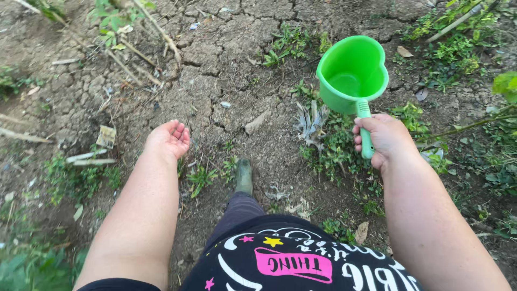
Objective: The person waters various plants in a garden using a green plastic scoop, refilling the scoop multiple times from a large metal barrel filled with water and from a smaller white container.
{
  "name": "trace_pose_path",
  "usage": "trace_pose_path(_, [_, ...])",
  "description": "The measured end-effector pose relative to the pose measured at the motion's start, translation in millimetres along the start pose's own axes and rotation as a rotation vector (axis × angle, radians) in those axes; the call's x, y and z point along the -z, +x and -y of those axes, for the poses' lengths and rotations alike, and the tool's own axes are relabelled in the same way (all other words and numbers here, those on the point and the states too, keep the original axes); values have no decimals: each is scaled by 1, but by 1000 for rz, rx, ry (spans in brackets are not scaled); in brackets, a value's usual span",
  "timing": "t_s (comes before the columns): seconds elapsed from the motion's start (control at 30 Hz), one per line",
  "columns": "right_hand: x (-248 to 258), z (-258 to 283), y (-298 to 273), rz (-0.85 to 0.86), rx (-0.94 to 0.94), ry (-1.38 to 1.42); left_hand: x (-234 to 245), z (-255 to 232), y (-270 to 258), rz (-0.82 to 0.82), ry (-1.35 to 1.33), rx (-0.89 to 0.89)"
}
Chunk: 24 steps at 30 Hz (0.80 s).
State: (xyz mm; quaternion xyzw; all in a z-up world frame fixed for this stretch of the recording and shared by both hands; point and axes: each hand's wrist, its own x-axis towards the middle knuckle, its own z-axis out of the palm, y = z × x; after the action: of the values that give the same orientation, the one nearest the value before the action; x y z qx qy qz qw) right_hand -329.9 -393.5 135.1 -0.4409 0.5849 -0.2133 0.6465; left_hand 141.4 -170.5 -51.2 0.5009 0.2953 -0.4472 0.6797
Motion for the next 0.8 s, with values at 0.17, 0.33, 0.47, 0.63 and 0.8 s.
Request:
trace_pose_path(0.17, [-51, 56, 80, -46, 8, 35, -75, -45, 59, -12, 24, 32])
trace_pose_path(0.33, [-106, 117, 145, -57, 14, 138, -141, -113, 87, -27, 53, -2])
trace_pose_path(0.47, [-126, 138, 183, -94, 37, 173, -181, -157, 112, -4, 62, -35])
trace_pose_path(0.63, [-130, 159, 249, -122, -29, 247, -243, -174, 146, 23, 51, 13])
trace_pose_path(0.8, [-134, 204, 315, -217, -31, 295, -326, -182, 174, 52, 50, 13])
